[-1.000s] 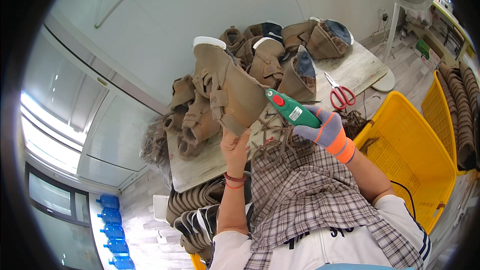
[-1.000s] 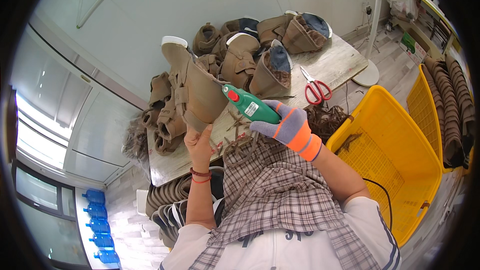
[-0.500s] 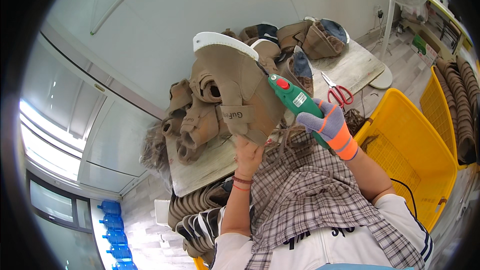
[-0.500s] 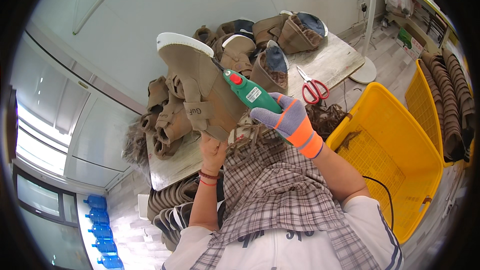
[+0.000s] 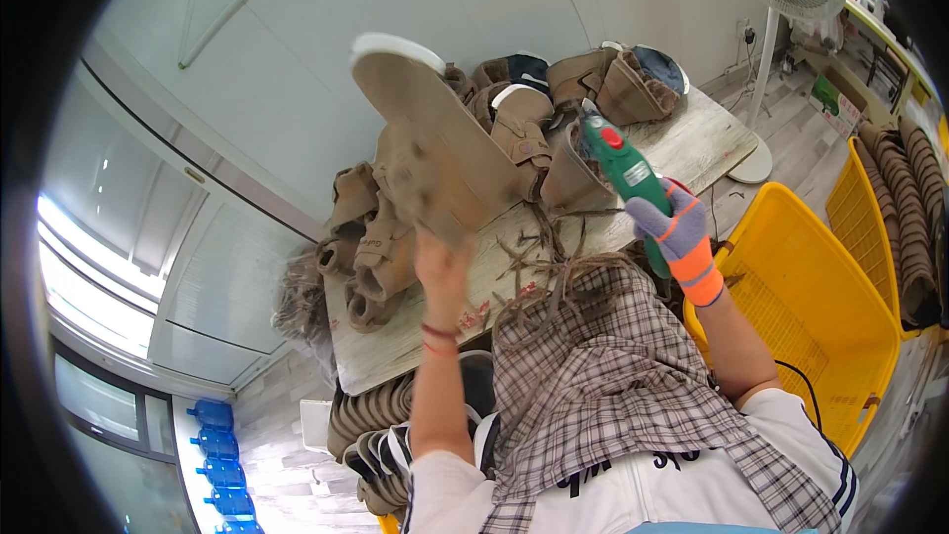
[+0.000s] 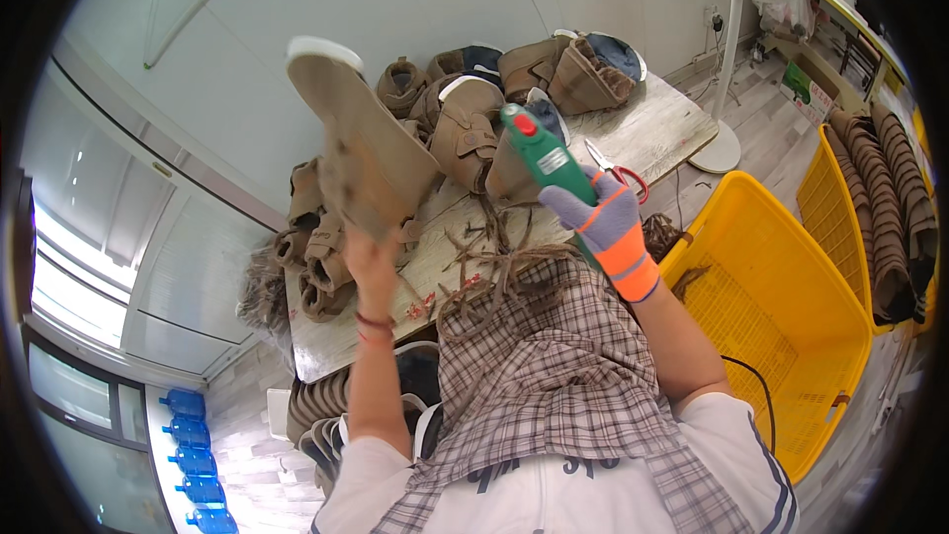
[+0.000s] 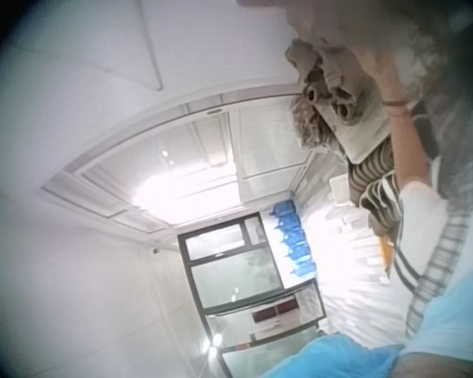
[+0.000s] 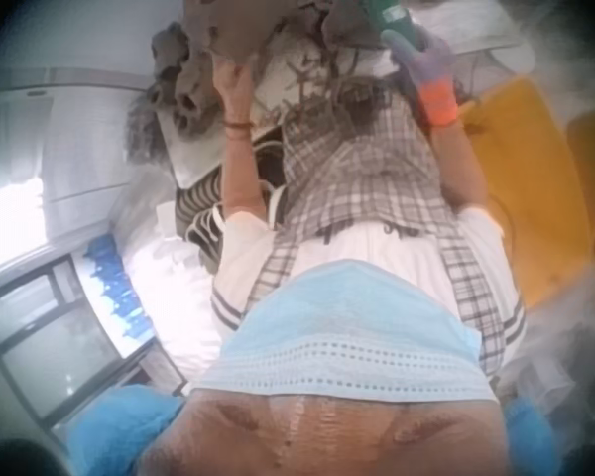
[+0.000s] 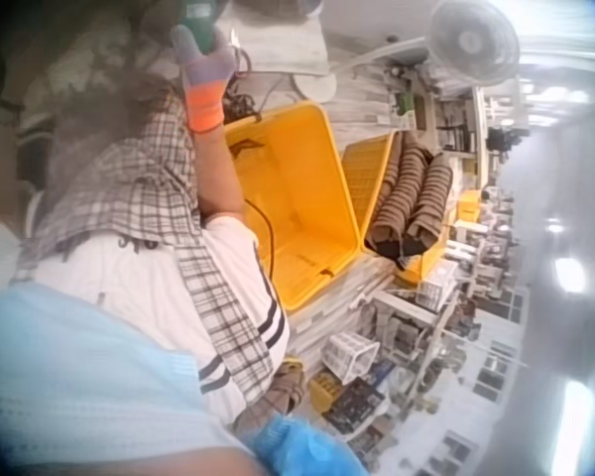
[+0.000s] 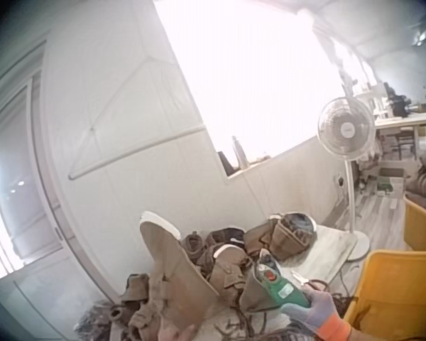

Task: The person uses a green electric trimmer to shave the exterior of a beige boot, then switches to red-handled scissors to trim the interior lining. They handle several boots, placing them on a table and into a yellow basket while working.

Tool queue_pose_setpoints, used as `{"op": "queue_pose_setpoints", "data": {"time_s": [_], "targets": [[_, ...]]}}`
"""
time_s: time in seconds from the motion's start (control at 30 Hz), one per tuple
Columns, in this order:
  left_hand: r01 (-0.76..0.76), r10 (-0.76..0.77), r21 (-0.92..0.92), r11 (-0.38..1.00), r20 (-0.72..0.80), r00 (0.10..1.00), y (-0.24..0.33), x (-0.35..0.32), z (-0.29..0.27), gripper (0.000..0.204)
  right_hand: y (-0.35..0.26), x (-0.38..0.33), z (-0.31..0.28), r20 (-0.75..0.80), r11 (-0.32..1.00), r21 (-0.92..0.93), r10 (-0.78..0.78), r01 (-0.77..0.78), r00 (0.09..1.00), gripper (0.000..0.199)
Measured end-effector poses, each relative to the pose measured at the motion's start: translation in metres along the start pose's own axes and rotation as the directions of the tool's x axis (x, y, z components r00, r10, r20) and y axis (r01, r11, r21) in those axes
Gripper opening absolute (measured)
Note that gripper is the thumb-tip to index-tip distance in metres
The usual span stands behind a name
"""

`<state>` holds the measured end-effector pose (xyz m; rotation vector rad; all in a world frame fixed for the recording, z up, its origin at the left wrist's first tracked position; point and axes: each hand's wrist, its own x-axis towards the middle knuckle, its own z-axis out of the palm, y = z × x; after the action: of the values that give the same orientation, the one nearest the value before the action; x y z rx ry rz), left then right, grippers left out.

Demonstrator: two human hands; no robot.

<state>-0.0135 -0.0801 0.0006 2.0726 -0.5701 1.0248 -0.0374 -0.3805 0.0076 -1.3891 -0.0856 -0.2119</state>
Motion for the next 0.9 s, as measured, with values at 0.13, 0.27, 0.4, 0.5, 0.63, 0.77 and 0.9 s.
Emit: {"op": "queue_pose_setpoints", "data": {"time_s": [0.13,0.27,0.4,0.5,0.63,0.77,0.9], "targets": [[-0.16,0.242,0.428,0.889,-0.145,0.959,-0.052,0.101,0.0,0.02,0.006,-0.003,-0.02,-0.108,0.999,-0.017,0.05,-0.052,0.993,0.033],[0.311,-0.336,-0.128,0.942,-0.328,0.883,-0.057,0.05,0.065,0.009,0.015,-0.01,-0.042,-0.194,0.998,-0.017,0.055,-0.06,0.979,0.03],[0.846,-0.813,-0.371,0.383,0.299,0.5,-0.075,-0.05,0.158,0.02,0.026,-0.011,-0.055,-0.233,0.987,-0.043,0.143,-0.157,0.962,0.03],[0.876,-0.806,-0.439,0.199,0.435,0.402,-0.054,-0.045,0.187,0.015,0.037,-0.014,-0.066,-0.261,0.973,-0.1,0.174,-0.206,0.949,0.031],[0.835,-0.693,-0.513,0.201,0.527,0.491,-0.048,-0.016,0.194,0.022,0.051,-0.015,-0.067,-0.27,0.976,-0.088,0.17,-0.201,0.948,0.033],[0.596,-0.594,-0.784,0.173,0.4,0.698,-0.038,0.023,0.169,0.013,0.072,-0.011,-0.078,-0.262,0.965,-0.229,0.062,-0.125,0.963,0.037],[0.523,-0.714,-0.83,-0.195,0.486,0.505,-0.038,0.054,0.095,0.019,0.07,-0.012,-0.068,-0.199,0.879,-0.476,-0.112,0.003,0.974,0.046]]}}
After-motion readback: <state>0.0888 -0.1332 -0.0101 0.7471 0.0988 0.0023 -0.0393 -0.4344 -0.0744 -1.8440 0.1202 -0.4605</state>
